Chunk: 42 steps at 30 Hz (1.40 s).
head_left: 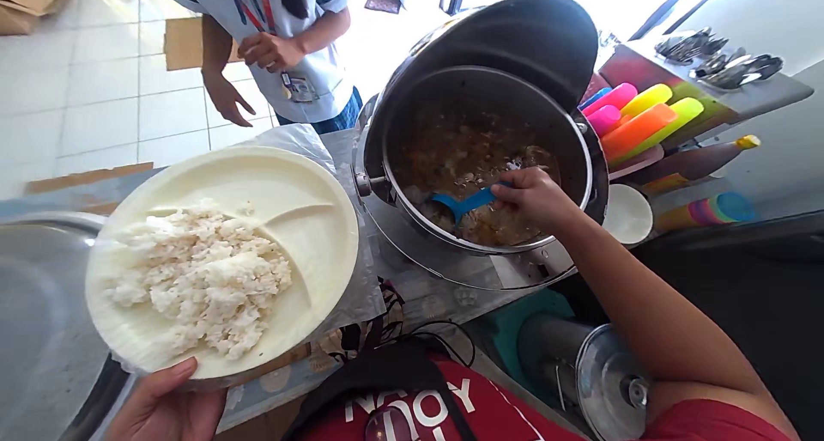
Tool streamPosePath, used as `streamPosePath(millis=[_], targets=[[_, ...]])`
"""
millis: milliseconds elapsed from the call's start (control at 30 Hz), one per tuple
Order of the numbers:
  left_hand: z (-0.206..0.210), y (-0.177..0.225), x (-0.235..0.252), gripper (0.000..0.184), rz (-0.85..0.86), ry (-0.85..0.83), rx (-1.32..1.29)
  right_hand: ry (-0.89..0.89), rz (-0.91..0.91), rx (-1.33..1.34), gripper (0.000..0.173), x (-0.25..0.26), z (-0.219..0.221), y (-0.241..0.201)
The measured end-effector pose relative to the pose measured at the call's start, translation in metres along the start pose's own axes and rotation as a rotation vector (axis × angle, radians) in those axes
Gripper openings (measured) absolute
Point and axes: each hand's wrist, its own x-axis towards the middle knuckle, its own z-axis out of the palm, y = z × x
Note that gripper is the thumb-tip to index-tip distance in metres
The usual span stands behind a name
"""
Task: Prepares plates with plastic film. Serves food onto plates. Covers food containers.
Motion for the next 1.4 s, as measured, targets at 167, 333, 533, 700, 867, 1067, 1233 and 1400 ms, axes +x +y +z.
streamPosePath(millis=[167, 333, 533, 700, 867, 1067, 1233, 1400], targets=[[0.003, 0.000, 0.000, 0.023, -0.003, -0.018, 0.002, 0.063, 0.201, 0.326, 0.020, 0.008, -0.010, 0.011], [0.007, 0.001, 0.000, 0.023, -0.010, -0.044, -0.001, 0.057, 0.293, 0.454, 0.020, 0.011, -0.014, 0.012], [0.013, -0.002, -0.003, 0.023, 0.000, -0.038, -0.013, 0.069, -0.048, 0.278, 0.019, -0.007, -0.006, 0.015], [0.016, -0.011, -0.007, 0.024, 0.022, -0.024, 0.002, 0.178, -0.465, -0.285, 0.016, -0.021, -0.003, 0.000], [0.018, -0.024, -0.016, 0.023, 0.031, -0.055, -0.026, 0.461, -0.583, -0.653, 0.023, 0.009, -0.056, 0.010], [0.022, -0.029, -0.015, 0.025, -0.016, -0.020, -0.025, 0.445, -0.471, -0.982, 0.018, 0.056, -0.098, 0.043], [0.019, -0.027, -0.003, 0.024, -0.017, -0.053, -0.029, 0.374, -0.417, -1.025, 0.010, 0.052, -0.094, 0.050], [0.001, -0.022, 0.008, 0.024, -0.027, -0.099, -0.050, 0.301, -0.234, -1.035, 0.011, 0.029, -0.091, 0.029]])
